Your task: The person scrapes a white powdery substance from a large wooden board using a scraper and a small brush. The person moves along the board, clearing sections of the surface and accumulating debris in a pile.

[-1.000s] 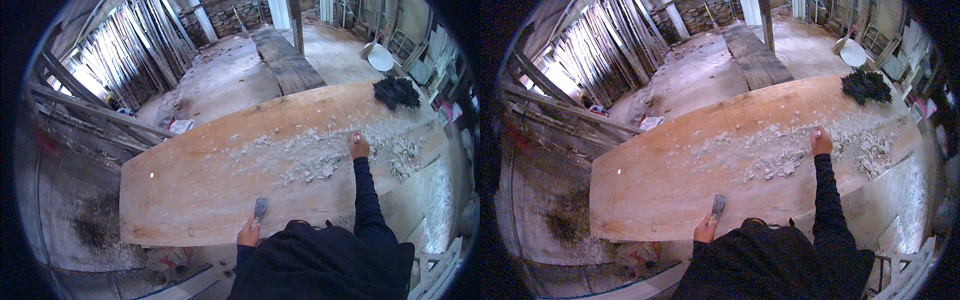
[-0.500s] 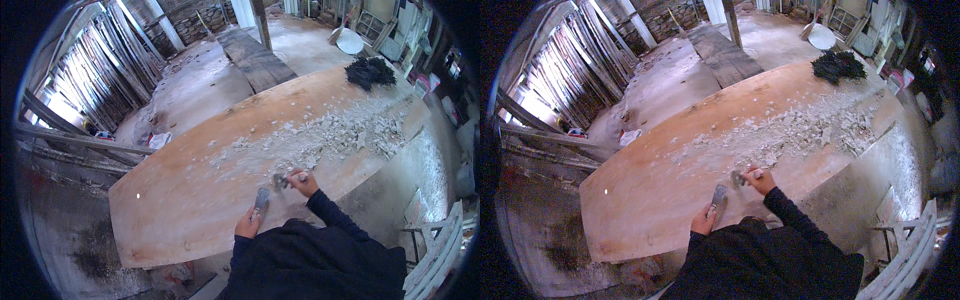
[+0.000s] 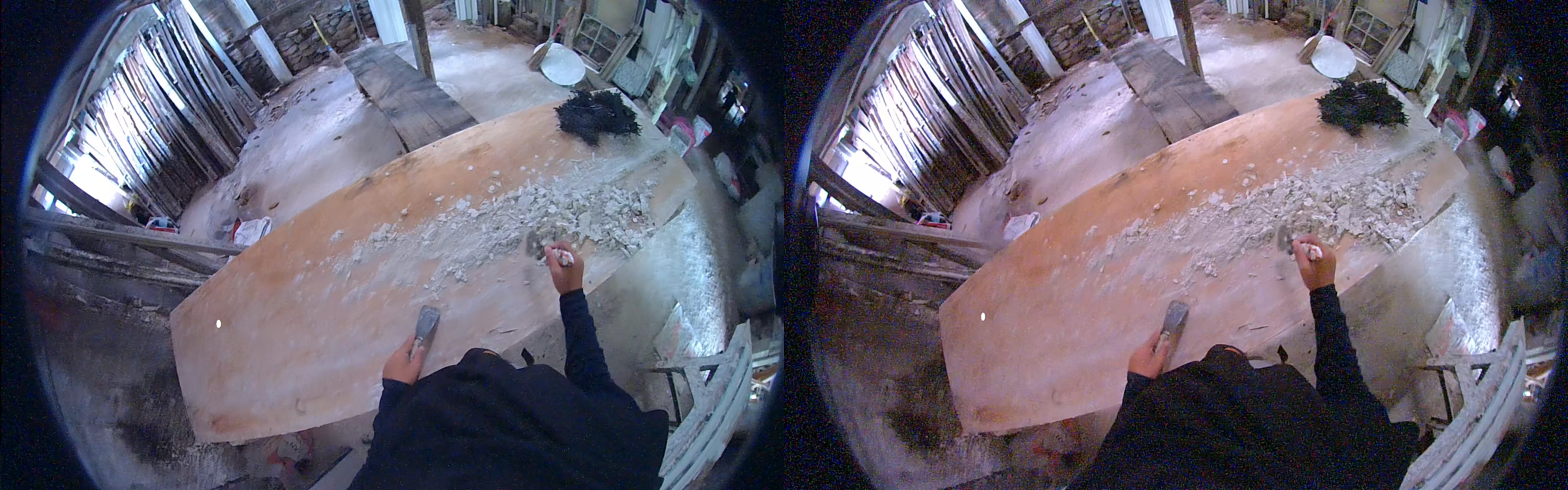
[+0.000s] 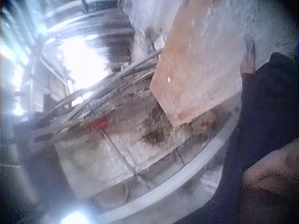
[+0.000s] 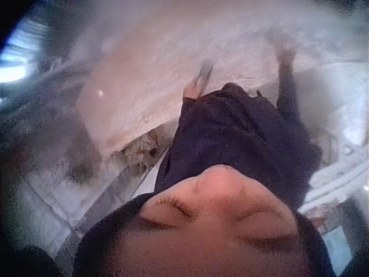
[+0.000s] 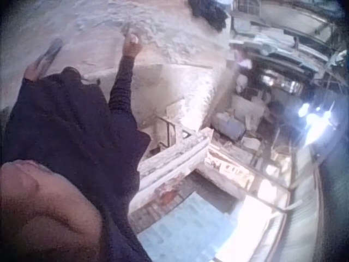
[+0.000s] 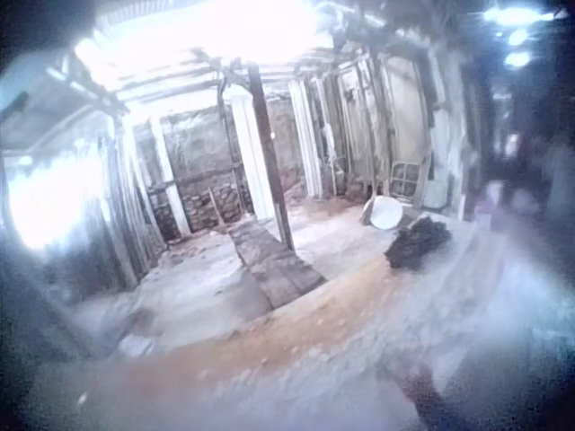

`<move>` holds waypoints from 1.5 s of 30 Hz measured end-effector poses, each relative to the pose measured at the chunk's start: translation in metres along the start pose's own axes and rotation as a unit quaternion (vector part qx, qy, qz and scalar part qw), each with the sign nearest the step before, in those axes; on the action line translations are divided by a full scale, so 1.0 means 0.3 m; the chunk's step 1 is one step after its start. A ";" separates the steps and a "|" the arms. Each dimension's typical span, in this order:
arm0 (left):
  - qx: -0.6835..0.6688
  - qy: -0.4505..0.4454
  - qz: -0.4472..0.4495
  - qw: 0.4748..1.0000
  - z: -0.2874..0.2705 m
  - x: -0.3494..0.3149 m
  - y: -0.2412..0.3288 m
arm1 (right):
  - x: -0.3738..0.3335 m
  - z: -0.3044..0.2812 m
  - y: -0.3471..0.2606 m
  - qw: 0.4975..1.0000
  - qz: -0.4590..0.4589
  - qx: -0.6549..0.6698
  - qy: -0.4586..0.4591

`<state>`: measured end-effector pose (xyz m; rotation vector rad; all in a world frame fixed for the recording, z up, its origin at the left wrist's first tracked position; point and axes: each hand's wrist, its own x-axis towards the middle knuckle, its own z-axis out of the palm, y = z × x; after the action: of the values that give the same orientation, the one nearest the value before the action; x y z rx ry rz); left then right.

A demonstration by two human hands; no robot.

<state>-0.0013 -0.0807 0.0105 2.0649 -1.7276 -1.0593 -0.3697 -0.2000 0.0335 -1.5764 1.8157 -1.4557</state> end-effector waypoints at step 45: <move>0.066 -0.009 0.095 0.993 0.223 0.521 0.490 | -0.114 -0.036 -0.111 0.994 -0.009 0.071 -0.086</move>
<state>-0.1504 -0.2481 -0.0050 1.9219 -2.0051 -0.9318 -0.3488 -0.1606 0.0538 -1.5969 1.5698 -1.3780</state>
